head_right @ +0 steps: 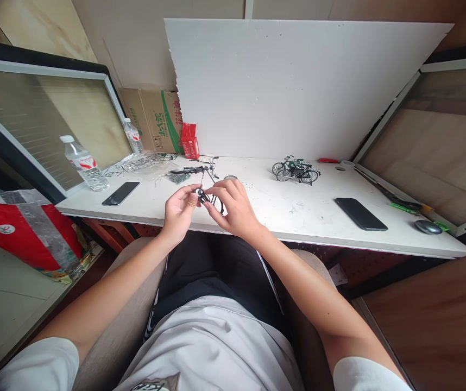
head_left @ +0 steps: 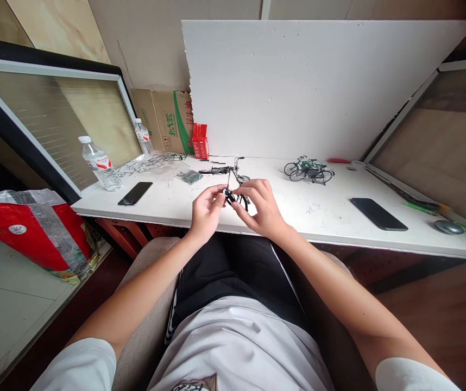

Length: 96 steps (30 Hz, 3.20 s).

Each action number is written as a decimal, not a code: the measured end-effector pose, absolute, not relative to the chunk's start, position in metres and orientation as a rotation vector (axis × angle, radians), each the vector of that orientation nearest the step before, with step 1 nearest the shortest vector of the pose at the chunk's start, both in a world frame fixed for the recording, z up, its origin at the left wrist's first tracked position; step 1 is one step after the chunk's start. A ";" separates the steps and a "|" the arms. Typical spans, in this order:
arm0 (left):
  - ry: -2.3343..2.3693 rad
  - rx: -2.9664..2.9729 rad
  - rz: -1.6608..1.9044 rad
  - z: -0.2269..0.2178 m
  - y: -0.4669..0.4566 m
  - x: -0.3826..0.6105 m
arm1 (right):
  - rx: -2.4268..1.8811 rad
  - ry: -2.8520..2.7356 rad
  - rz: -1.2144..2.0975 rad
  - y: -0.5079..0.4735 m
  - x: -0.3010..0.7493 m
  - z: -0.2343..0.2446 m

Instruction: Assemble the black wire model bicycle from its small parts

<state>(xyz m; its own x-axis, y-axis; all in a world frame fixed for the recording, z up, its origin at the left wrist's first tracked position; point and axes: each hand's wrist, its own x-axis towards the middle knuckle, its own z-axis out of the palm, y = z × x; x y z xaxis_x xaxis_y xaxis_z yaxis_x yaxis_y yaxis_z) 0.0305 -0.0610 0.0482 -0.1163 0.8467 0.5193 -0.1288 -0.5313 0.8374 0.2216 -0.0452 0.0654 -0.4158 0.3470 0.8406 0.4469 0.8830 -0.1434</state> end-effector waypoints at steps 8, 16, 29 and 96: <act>0.817 1.472 1.703 0.046 -0.062 0.031 | -0.589 -2.027 -0.153 -0.043 0.223 0.064; 0.803 1.475 1.700 0.047 -0.064 0.033 | -0.594 -1.981 -0.059 -0.043 0.221 0.065; 0.765 1.517 1.660 0.042 -0.065 0.035 | -0.671 -1.974 0.095 -0.050 0.219 0.072; 0.885 1.557 1.876 0.041 -0.051 0.024 | -0.601 -2.055 -0.120 -0.040 0.223 0.060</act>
<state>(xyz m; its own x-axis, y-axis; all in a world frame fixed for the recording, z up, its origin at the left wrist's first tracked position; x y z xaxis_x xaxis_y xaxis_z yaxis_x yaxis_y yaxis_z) 0.0242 -0.0507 0.0410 -0.1851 0.7565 0.6272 0.0029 -0.6378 0.7702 0.2227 -0.0403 0.0600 -0.4213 0.3670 0.8293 0.4611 0.8741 -0.1526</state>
